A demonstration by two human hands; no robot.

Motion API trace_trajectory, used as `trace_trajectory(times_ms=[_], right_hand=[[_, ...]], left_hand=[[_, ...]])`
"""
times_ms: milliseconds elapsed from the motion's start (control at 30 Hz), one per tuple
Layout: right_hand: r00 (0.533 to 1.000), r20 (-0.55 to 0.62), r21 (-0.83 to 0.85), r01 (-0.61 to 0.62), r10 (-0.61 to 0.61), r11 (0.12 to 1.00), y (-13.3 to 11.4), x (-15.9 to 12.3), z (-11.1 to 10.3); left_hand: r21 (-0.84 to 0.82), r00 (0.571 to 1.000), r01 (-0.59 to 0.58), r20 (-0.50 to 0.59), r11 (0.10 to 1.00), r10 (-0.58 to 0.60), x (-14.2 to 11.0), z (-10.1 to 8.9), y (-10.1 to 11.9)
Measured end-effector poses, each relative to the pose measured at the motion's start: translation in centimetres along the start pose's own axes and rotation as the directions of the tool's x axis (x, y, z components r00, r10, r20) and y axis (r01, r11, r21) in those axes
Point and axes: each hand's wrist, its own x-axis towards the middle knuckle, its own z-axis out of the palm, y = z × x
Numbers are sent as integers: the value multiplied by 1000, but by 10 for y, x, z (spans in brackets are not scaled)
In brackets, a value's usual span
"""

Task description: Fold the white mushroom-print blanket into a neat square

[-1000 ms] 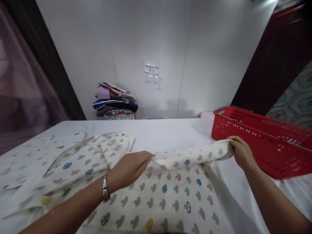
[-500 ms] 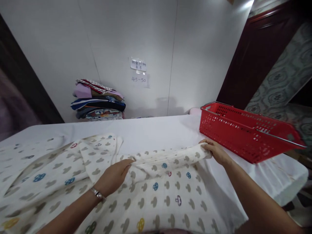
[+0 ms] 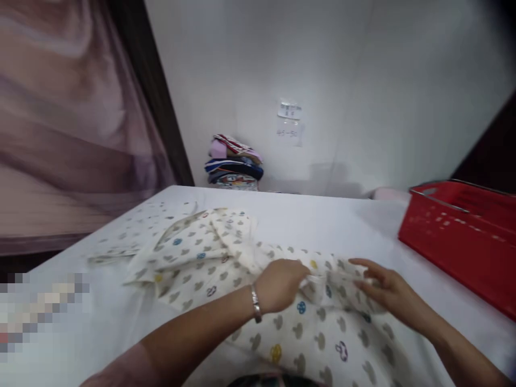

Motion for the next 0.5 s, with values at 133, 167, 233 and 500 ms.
trace_trajectory(times_ms=[133,167,233,500], right_hand=[[928,304,164,172,-216,971,-40,2,47],[907,336,208,191,-254,959,-45,4,55],[888,364,254,195,-280,947,-49,7,63],[927,349,-19,152,-136,988,-22,-10,37]], left_hand=[[52,995,-98,21,994,97,9,-1,23],[44,994,-106,15,993,105,9,0,25],[36,997,-83,-8,996,83,7,3,25],[-4,997,-77,-18,997,77,-17,22,-25]])
